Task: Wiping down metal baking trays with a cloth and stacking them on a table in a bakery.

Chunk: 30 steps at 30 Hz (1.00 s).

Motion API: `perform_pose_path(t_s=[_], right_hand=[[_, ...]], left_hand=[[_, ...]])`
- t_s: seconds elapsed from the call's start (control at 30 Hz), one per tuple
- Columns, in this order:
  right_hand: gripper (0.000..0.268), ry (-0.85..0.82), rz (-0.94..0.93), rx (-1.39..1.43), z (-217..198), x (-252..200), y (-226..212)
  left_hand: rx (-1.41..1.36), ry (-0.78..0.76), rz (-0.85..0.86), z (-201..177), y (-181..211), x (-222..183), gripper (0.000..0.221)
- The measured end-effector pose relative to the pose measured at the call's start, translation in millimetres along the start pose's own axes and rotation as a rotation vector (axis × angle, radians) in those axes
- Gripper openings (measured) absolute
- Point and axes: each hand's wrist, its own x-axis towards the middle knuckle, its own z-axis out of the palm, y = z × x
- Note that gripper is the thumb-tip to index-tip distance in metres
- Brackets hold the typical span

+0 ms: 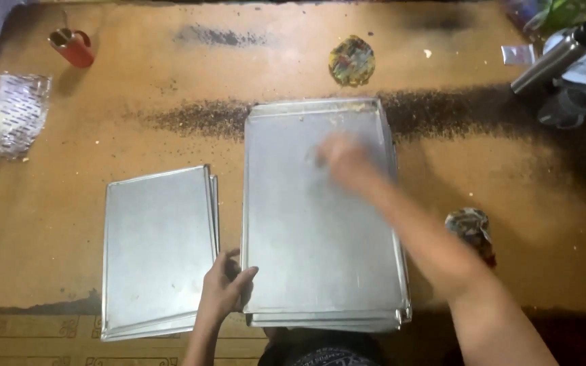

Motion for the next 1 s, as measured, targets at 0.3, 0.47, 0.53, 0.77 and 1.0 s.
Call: perform_pose_path(t_s=[0.3,0.47,0.53,0.77,1.0], right_hand=[[0.029,-0.132,0.185,-0.419,10,65,55],[0.062,-0.047,0.525,-0.140,-120,-48,-45],[0.056,-0.093,0.748,-0.149,-115,-104,-62],[0.057,0.039,0.832,0.114,-114,-125,-68],[0.036,0.312,0.313,0.255,-138,8,-141]], left_hand=[[0.089,0.119,0.026,7,27,-15,0.054],[0.260,0.086,0.008,6,33,-9,0.053],[0.294,0.038,0.010,-3,45,-14,0.055],[-0.353,-0.209,0.268,-18,112,-33,0.060],[-0.230,0.029,0.957,-74,170,-20,0.052]])
